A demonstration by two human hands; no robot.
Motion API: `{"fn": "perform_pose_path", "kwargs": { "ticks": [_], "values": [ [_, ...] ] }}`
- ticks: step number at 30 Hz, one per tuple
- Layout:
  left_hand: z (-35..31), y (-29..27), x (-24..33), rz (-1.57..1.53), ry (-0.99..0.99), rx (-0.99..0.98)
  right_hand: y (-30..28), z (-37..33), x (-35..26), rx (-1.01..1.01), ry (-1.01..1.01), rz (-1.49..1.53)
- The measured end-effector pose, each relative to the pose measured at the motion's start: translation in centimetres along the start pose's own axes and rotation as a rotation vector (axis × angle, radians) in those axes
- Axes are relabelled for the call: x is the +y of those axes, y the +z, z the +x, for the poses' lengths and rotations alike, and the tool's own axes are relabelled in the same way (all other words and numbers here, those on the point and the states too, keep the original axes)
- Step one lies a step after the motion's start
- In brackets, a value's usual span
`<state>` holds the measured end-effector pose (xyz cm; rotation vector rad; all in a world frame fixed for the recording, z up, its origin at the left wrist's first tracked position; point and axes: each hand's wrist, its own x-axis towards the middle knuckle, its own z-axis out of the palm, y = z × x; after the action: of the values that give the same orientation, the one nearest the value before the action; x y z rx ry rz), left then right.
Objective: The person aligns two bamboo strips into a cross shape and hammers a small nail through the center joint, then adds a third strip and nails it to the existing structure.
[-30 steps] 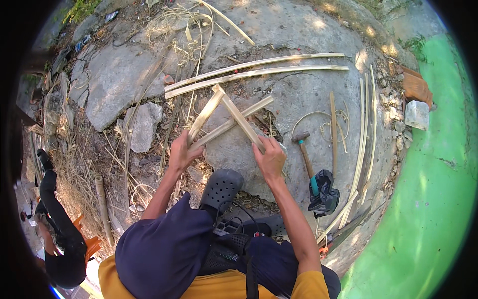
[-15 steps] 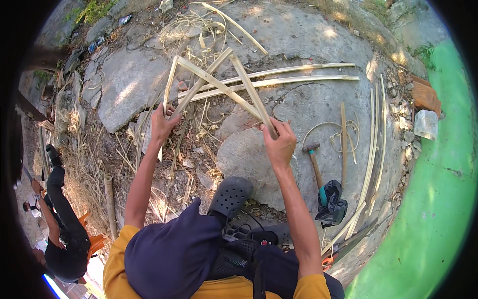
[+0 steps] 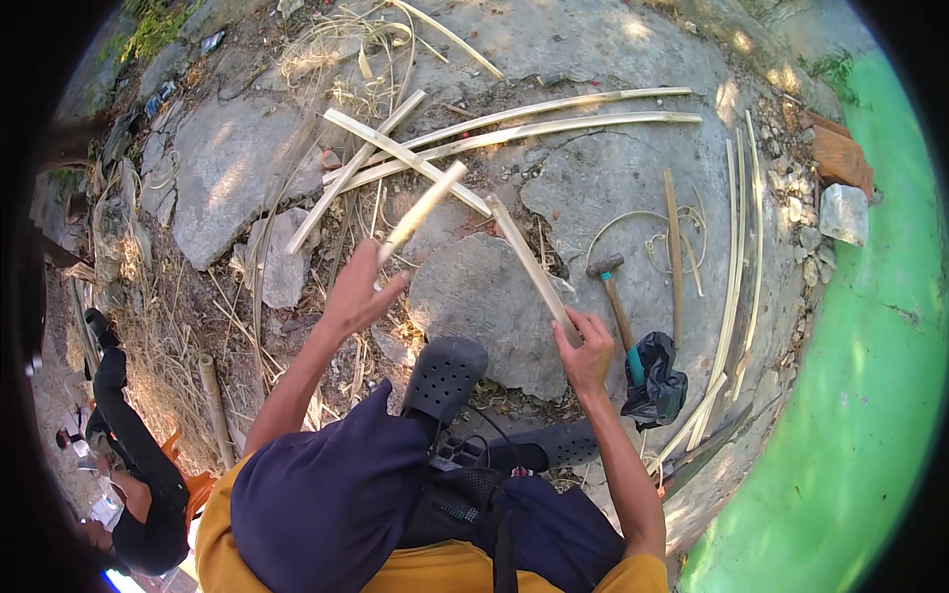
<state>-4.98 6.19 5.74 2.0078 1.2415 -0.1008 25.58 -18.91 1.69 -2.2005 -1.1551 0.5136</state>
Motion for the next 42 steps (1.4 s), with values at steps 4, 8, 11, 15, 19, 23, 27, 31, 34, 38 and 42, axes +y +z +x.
{"fn": "perform_pose_path", "kwargs": {
  "ticks": [4,8,11,15,19,23,27,31,34,38,42],
  "values": [
    [-0.1,7.8,2.4,-0.109,0.272,-0.061,2.9,-1.8,0.2,0.053,-0.059,0.049],
    [0.5,11.9,4.0,-0.187,0.382,0.012,4.7,-2.8,0.1,0.117,-0.074,0.055],
    [0.3,13.2,4.6,-0.248,0.373,0.092,4.8,-3.6,1.2,0.135,-0.101,0.017],
    [0.8,13.5,3.3,-0.078,0.485,0.137,5.4,-4.5,0.8,0.113,-0.139,-0.027],
    [1.7,13.7,2.7,-0.148,0.544,0.243,5.7,-4.5,0.6,0.124,-0.140,-0.021],
    [1.2,12.4,3.0,-0.127,0.613,0.211,5.3,-4.7,1.0,0.125,-0.117,-0.011],
    [1.1,13.0,0.8,-0.110,0.612,0.176,5.7,-4.5,0.7,0.134,-0.137,-0.003],
    [1.9,13.5,2.1,-0.186,0.602,0.222,5.7,-4.5,0.8,0.136,-0.146,-0.005],
    [2.5,13.3,2.6,-0.179,0.581,0.257,5.6,-4.5,0.7,0.122,-0.131,0.009],
    [2.6,13.0,2.7,-0.179,0.566,0.244,5.5,-4.5,0.7,0.129,-0.146,-0.007],
    [2.5,13.2,2.2,-0.167,0.590,0.255,5.7,-4.5,0.6,0.140,-0.149,-0.010]
  ]
}}
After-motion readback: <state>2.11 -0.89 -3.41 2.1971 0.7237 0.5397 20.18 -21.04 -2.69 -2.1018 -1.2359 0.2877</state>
